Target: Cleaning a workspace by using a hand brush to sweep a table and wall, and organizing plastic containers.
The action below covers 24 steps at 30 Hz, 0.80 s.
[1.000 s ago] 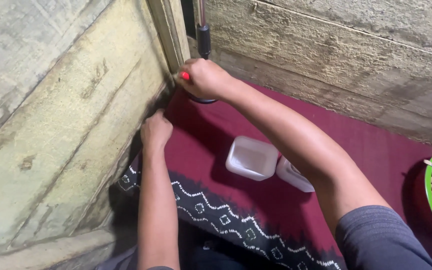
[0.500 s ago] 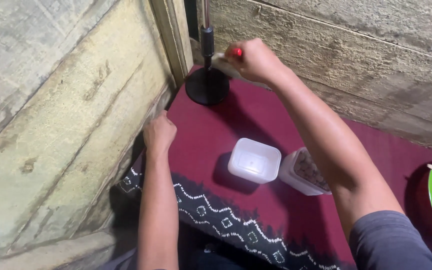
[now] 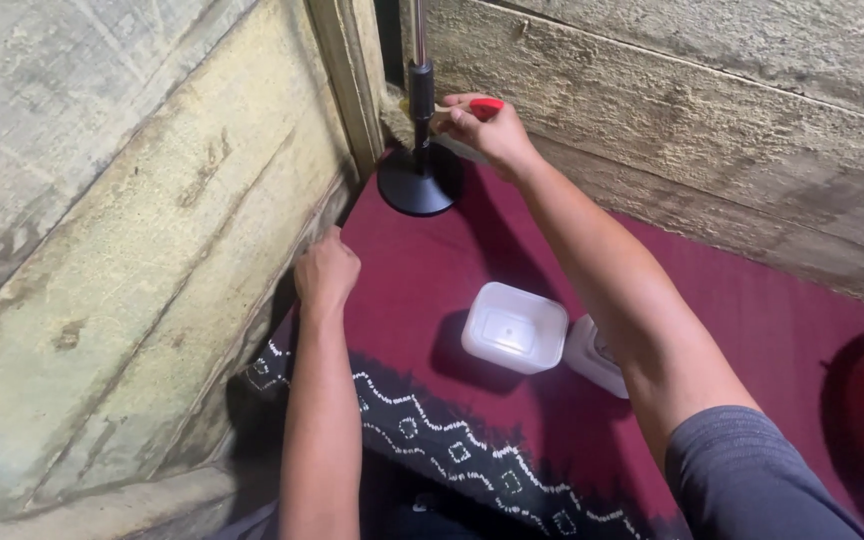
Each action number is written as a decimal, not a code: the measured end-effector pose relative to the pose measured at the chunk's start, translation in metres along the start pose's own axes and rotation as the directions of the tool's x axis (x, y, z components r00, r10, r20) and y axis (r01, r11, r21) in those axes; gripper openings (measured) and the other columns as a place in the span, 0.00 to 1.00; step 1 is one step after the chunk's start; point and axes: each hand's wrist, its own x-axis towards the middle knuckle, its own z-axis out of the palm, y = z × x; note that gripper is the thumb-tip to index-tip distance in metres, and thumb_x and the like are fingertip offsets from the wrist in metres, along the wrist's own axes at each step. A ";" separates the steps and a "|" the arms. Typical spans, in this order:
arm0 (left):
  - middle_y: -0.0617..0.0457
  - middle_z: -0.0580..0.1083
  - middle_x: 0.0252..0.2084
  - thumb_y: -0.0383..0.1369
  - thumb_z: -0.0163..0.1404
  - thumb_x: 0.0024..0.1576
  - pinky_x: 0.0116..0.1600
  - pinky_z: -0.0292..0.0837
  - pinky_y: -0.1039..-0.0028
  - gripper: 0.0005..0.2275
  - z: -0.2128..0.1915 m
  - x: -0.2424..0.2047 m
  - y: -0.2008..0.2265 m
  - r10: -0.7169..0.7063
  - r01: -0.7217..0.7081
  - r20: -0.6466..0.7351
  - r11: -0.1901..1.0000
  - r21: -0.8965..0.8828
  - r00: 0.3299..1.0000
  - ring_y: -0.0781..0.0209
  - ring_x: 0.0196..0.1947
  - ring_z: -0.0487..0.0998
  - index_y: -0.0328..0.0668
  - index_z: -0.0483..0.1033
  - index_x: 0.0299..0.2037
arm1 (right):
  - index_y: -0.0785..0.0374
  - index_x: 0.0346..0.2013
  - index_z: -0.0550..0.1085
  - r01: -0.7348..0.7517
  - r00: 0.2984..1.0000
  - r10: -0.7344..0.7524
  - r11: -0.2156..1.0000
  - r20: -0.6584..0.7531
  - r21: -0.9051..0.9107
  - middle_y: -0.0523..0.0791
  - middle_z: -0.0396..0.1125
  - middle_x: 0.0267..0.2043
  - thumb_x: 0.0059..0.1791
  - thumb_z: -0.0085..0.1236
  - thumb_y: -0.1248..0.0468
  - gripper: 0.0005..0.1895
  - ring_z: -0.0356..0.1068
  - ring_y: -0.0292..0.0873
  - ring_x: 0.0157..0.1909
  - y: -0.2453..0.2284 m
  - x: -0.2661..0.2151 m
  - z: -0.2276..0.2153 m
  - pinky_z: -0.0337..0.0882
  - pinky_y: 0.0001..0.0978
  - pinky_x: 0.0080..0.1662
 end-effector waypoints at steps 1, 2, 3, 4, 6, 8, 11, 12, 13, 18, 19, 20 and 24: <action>0.30 0.78 0.42 0.27 0.35 0.59 0.44 0.73 0.42 0.18 -0.006 -0.002 0.000 0.000 0.000 -0.001 1.000 0.000 1.000 0.26 0.42 0.79 0.36 0.70 0.58 | 0.68 0.53 0.74 0.001 1.000 -0.001 1.000 0.000 0.000 0.51 0.78 0.42 0.55 0.52 0.66 0.13 0.80 0.41 0.47 0.010 0.005 -0.011 0.80 0.27 0.53; 0.30 0.78 0.42 0.30 0.35 0.60 0.49 0.73 0.42 0.16 -0.012 -0.004 0.000 -0.012 0.014 0.042 0.999 -0.036 0.999 0.25 0.45 0.79 0.39 0.72 0.54 | 0.65 0.49 0.77 0.090 0.995 -0.082 0.977 0.049 -0.193 0.50 0.77 0.46 0.53 0.59 0.68 0.10 0.78 0.45 0.50 0.019 0.009 -0.022 0.79 0.33 0.53; 0.29 0.78 0.42 0.33 0.34 0.60 0.54 0.73 0.42 0.16 -0.017 -0.005 0.001 -0.022 0.028 0.084 0.997 -0.073 0.996 0.25 0.47 0.80 0.41 0.74 0.50 | 0.61 0.45 0.81 0.184 0.982 -0.152 0.908 0.112 -0.376 0.50 0.75 0.51 0.50 0.65 0.69 0.09 0.75 0.49 0.52 0.028 0.014 -0.034 0.78 0.38 0.52; 0.29 0.78 0.42 0.33 0.34 0.60 0.54 0.73 0.42 0.16 -0.018 -0.003 0.002 -0.020 0.026 0.082 0.997 -0.074 0.996 0.25 0.47 0.80 0.41 0.74 0.50 | 0.61 0.45 0.81 0.186 0.982 -0.155 0.907 0.112 -0.377 0.50 0.75 0.51 0.50 0.65 0.69 0.09 0.75 0.49 0.52 0.018 0.010 -0.034 0.78 0.38 0.52; 0.27 0.78 0.43 0.33 0.34 0.60 0.56 0.72 0.41 0.16 -0.016 -0.005 0.003 -0.036 0.041 0.070 0.996 -0.078 0.997 0.24 0.48 0.79 0.40 0.75 0.51 | 0.50 0.38 0.82 0.231 0.970 -0.110 0.692 0.215 -0.684 0.40 0.77 0.49 0.49 0.66 0.63 0.04 0.75 0.53 0.54 0.001 -0.003 -0.034 0.71 0.44 0.56; 0.28 0.78 0.43 0.32 0.34 0.60 0.56 0.72 0.41 0.17 -0.012 -0.002 0.000 -0.042 0.048 0.074 0.995 -0.082 0.996 0.24 0.49 0.79 0.40 0.75 0.51 | 0.51 0.38 0.82 0.240 0.967 -0.095 0.653 0.236 -0.718 0.40 0.77 0.48 0.49 0.66 0.63 0.04 0.75 0.54 0.53 -0.007 -0.003 -0.040 0.71 0.45 0.55; 0.28 0.78 0.44 0.32 0.33 0.60 0.56 0.72 0.41 0.17 -0.012 -0.004 -0.001 -0.027 0.033 0.085 0.997 -0.066 0.996 0.24 0.49 0.79 0.40 0.74 0.52 | 0.52 0.41 0.81 0.264 0.960 -0.069 0.554 0.273 -0.789 0.43 0.77 0.48 0.49 0.66 0.62 0.07 0.75 0.57 0.52 -0.027 -0.016 -0.041 0.72 0.49 0.54; 0.29 0.78 0.44 0.32 0.34 0.60 0.56 0.72 0.41 0.17 -0.014 -0.004 -0.001 -0.011 0.015 0.091 0.999 -0.048 0.996 0.24 0.49 0.79 0.40 0.74 0.52 | 0.52 0.45 0.81 0.282 0.954 -0.056 0.494 0.293 -0.823 0.46 0.77 0.48 0.48 0.67 0.61 0.11 0.74 0.60 0.53 -0.036 -0.022 -0.039 0.73 0.52 0.54; 0.29 0.78 0.44 0.32 0.34 0.60 0.56 0.72 0.41 0.17 -0.017 -0.005 0.003 -0.009 0.014 0.090 0.999 -0.049 0.996 0.24 0.49 0.79 0.40 0.74 0.52 | 0.52 0.45 0.81 0.282 0.955 -0.058 0.493 0.293 -0.823 0.46 0.77 0.48 0.48 0.67 0.61 0.11 0.74 0.60 0.53 -0.039 -0.026 -0.040 0.73 0.52 0.54; 0.28 0.78 0.45 0.32 0.33 0.60 0.58 0.71 0.41 0.19 -0.019 -0.008 0.007 -0.040 0.044 0.076 0.997 -0.056 0.996 0.24 0.50 0.79 0.39 0.74 0.54 | 0.51 0.41 0.81 0.301 0.944 -0.016 0.459 0.331 -0.836 0.46 0.78 0.38 0.47 0.65 0.60 0.08 0.77 0.58 0.47 -0.073 -0.060 -0.021 0.74 0.52 0.53; 0.28 0.78 0.45 0.32 0.33 0.60 0.58 0.71 0.41 0.19 -0.019 -0.008 0.005 -0.039 0.043 0.076 0.998 -0.055 0.996 0.24 0.50 0.79 0.39 0.74 0.54 | 0.51 0.41 0.81 0.300 0.944 -0.016 0.460 0.330 -0.836 0.46 0.78 0.38 0.47 0.65 0.60 0.08 0.77 0.58 0.47 -0.078 -0.061 -0.022 0.74 0.52 0.53; 0.28 0.78 0.45 0.32 0.33 0.60 0.57 0.71 0.41 0.18 -0.018 -0.008 0.004 -0.030 0.035 0.076 0.998 -0.061 0.997 0.25 0.50 0.79 0.39 0.74 0.54 | 0.53 0.41 0.81 0.308 0.943 -0.043 0.483 0.329 -0.819 0.47 0.78 0.39 0.47 0.64 0.61 0.08 0.76 0.59 0.47 -0.082 -0.062 -0.023 0.73 0.53 0.52; 0.29 0.78 0.45 0.33 0.33 0.60 0.57 0.71 0.41 0.18 -0.012 -0.003 0.002 -0.039 0.043 0.089 0.998 -0.047 0.995 0.24 0.49 0.79 0.40 0.74 0.54 | 0.58 0.42 0.81 0.349 0.937 -0.165 0.450 0.307 -0.822 0.49 0.77 0.35 0.52 0.63 0.62 0.06 0.78 0.57 0.42 -0.075 -0.055 -0.030 0.74 0.49 0.49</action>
